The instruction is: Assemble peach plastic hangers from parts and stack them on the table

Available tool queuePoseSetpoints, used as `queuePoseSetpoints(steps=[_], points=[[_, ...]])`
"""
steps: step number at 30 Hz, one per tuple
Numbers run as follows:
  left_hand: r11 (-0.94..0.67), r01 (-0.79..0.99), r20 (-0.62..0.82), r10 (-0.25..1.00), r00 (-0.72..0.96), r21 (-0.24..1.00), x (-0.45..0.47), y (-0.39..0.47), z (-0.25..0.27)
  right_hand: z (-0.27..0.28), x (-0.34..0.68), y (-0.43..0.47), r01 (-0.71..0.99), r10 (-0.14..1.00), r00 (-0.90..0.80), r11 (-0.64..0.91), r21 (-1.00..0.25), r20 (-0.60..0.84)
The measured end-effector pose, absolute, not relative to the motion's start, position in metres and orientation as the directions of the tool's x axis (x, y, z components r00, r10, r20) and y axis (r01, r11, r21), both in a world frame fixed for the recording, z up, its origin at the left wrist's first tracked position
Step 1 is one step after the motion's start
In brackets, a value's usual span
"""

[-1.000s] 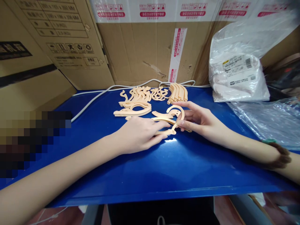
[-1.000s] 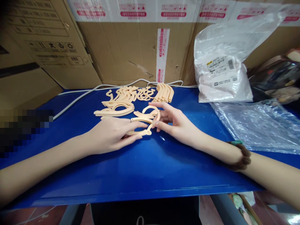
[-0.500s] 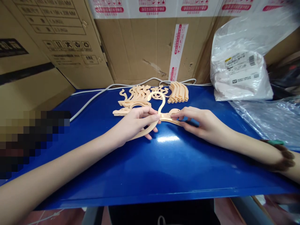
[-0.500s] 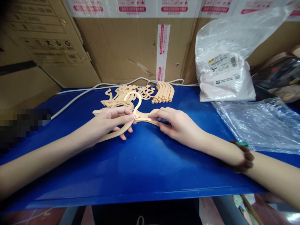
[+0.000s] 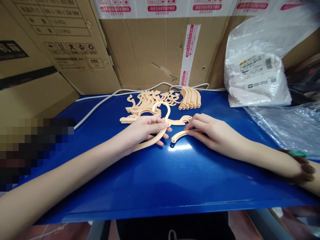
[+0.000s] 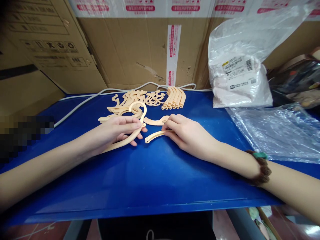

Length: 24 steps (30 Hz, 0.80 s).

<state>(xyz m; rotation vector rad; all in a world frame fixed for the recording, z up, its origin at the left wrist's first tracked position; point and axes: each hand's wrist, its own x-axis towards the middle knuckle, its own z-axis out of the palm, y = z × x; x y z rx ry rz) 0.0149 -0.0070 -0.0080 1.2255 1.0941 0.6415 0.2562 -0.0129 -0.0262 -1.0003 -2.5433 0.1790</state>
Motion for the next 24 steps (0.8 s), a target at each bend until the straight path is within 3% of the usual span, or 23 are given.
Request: queuePoseSetpoints(steps=[12, 16, 24], points=[[0.241, 0.127, -0.272, 0.859, 0.433, 0.962, 0.014, -0.006, -0.009, -0.025, 0.258, -0.017, 0.538, 0.680, -0.676, 0.718, -0.441, 0.283], [0.227, 0.142, -0.267, 0.848, 0.457, 0.964, 0.014, -0.006, -0.009, -0.020, 0.256, -0.022, 0.582, 0.713, -0.648, 0.691, -0.429, 0.269], [0.282, 0.093, -0.289, 0.810, 0.510, 0.955, 0.013, -0.008, -0.008, -0.019, 0.256, -0.022, 0.554, 0.669, -0.692, 0.734, -0.393, 0.272]])
